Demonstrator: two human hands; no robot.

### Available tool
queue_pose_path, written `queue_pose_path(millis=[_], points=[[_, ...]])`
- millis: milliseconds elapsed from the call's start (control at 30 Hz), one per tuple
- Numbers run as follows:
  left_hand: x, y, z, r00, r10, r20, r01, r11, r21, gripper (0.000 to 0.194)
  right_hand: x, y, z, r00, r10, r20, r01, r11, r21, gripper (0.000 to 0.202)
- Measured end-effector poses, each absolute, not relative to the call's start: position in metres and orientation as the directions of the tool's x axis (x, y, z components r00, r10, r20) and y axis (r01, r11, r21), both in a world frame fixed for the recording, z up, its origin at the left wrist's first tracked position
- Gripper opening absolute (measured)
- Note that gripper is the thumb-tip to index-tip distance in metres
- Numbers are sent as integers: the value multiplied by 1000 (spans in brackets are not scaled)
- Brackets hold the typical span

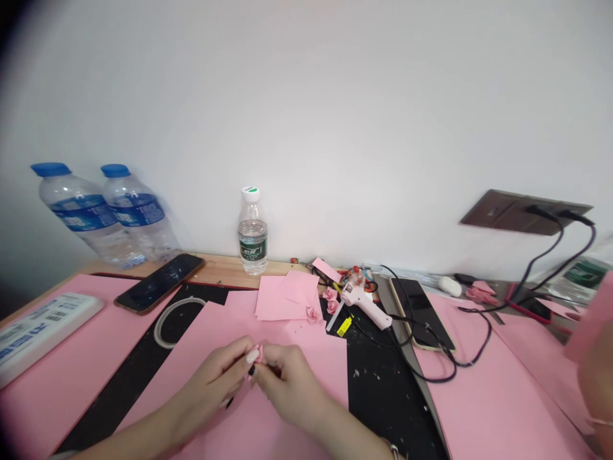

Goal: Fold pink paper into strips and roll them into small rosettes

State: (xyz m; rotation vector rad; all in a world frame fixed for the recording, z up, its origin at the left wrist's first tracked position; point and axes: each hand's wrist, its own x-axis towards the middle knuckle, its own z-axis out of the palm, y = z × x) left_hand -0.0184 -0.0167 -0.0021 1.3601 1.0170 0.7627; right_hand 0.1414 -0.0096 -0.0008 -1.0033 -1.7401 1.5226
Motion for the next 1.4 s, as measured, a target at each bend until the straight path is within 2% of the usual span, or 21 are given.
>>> queue_pose_path(millis=[233,600,833,967,1067,1133,1267,1400], points=[[-18,-16,-3,358,926,-121,102,90,991,37,141,-12,9,-627,779,10,125,114,-986,26],[-18,-17,-6,326,944,-50,190,-13,982,37,141,-12,2,-582,812,-26,152,77,-985,27],[-18,-19,-6,269,962,-55,228,-9,974,39,141,-13,7,-608,794,5,69,59,-996,13],[-19,-17,-7,210,977,-42,269,-16,963,39,143,-13,3,-516,856,24,75,74,-994,9],[-19,-16,-7,208,977,-39,276,-20,961,38,143,-12,-2,-414,905,98,70,139,-988,20],[-19,-16,-6,219,975,-49,271,-12,963,37,143,-12,-3,-428,896,116,100,175,-980,26],[-18,-17,-6,233,972,-44,265,-19,964,35,143,-11,-3,-445,888,114,205,226,-952,17],[-18,-17,-7,234,972,-28,261,-35,965,35,144,-11,-4,-431,893,127,224,242,-944,14]])
